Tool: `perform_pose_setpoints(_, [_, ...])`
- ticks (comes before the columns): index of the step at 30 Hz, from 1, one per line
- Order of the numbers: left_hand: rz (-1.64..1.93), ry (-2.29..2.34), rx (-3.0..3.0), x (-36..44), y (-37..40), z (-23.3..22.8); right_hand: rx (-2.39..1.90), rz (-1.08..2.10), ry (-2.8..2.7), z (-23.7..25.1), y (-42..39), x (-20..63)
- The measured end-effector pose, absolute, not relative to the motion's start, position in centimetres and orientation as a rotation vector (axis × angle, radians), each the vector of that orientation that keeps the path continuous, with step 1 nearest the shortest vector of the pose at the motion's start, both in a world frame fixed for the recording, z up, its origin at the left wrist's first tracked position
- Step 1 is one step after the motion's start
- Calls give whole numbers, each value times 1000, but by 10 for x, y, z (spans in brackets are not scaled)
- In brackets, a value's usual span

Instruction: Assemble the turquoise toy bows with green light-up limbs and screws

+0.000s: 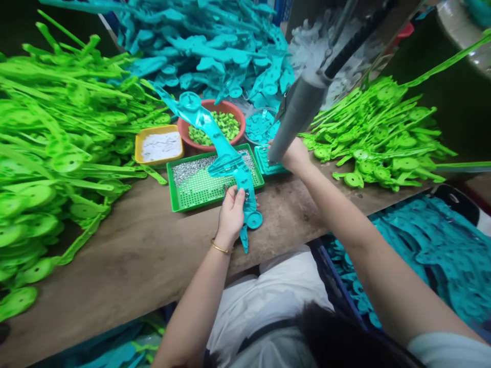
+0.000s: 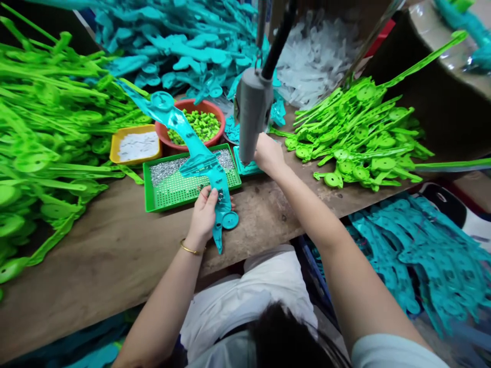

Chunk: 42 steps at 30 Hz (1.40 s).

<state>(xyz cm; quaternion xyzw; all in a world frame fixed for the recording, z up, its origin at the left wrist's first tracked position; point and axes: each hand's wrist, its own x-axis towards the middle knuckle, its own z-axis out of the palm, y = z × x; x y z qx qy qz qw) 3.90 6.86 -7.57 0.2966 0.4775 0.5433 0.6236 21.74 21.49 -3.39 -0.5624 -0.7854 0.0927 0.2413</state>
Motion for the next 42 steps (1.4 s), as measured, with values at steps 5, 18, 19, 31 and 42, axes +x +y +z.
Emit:
perform_pose_setpoints(5, [1278, 1075, 661, 38, 69, -76, -1657, 182, -2247, -29, 210, 210])
perform_pose_setpoints(18, [1443, 1175, 839, 37, 69, -83, -1010, 153, -2323, -49, 88, 169])
perform_pose_setpoints(19, [1429, 1159, 798, 37, 68, -82, -1020, 129, -2299, -49, 93, 173])
perform_pose_setpoints(31, [1307, 1075, 641, 36, 69, -69, -1622, 179, -1876, -49, 222, 231])
perform_pose_setpoints(42, [1411, 1096, 575, 38, 63, -66, -1105, 234, -1711, -42, 76, 212])
